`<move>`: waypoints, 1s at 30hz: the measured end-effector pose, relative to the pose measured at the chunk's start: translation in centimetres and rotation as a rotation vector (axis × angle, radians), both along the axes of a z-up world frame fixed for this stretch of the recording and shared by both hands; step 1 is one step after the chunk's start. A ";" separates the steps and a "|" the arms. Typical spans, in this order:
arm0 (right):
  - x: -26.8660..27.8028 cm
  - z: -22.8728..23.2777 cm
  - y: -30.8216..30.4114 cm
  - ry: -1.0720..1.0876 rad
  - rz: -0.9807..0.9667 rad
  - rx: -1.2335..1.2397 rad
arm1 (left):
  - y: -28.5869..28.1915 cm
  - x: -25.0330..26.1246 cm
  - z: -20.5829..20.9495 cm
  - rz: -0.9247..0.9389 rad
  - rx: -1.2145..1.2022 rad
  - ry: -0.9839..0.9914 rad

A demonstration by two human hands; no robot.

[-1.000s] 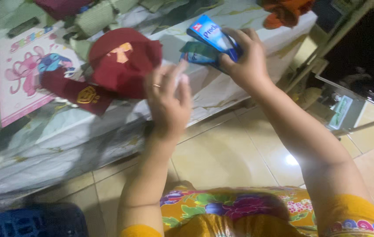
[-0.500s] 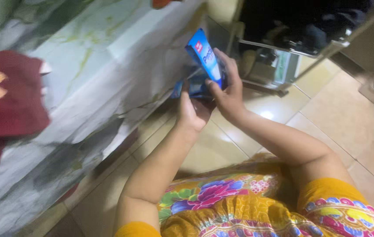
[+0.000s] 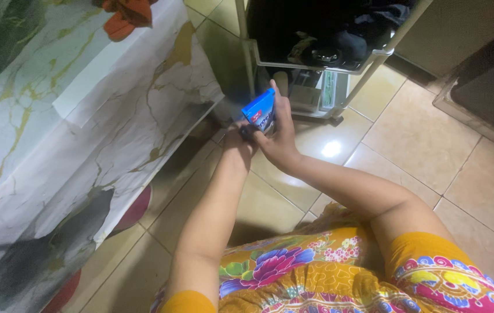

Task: The person organizes various items from a cluttered table into a multi-tiered rolling cart. They pick up a red cap, a coiled rope, a black bag, a box, a small blue package, a maroon pouch, a pink clipboard, a knitted bag, and a maroon handbag, placing them into different shelves of the cart.

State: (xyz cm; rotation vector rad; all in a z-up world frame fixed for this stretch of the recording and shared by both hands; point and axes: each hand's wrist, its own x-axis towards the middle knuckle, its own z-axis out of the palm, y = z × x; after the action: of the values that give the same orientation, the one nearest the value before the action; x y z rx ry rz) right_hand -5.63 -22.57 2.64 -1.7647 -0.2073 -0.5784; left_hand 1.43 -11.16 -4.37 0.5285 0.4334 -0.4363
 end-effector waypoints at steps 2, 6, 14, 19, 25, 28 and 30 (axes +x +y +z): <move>0.0 0.1 -0.7 -0.022 -0.006 0.002 | -0.4 -0.3 -0.5 0.009 0.008 0.005; -0.3 0.3 -1.3 -0.119 0.034 -0.009 | -1.0 -1.3 -0.8 -0.058 -0.036 -0.124; 0.4 -2.0 -1.5 -0.025 0.059 -0.121 | 0.1 0.1 -1.9 -0.024 0.020 -0.394; 2.6 -4.3 -2.5 0.094 0.164 -0.120 | 0.5 -0.3 -1.5 -0.047 -0.063 -0.387; 2.4 -4.5 -1.4 0.271 0.070 -0.269 | 0.9 -1.3 -1.6 -0.009 -0.154 -0.458; 2.2 -4.6 -1.0 -0.017 -0.132 -0.648 | 1.3 -1.5 -2.7 -0.025 0.110 -0.491; 2.4 -5.1 -0.9 0.134 0.040 -0.278 | 1.3 -1.1 -3.7 0.072 0.170 -0.343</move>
State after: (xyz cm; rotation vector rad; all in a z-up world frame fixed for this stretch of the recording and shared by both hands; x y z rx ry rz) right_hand -3.22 -23.45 -2.47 -2.0554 -0.2378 -0.4157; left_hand 0.37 -9.83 -8.03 0.7357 0.1593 -0.2334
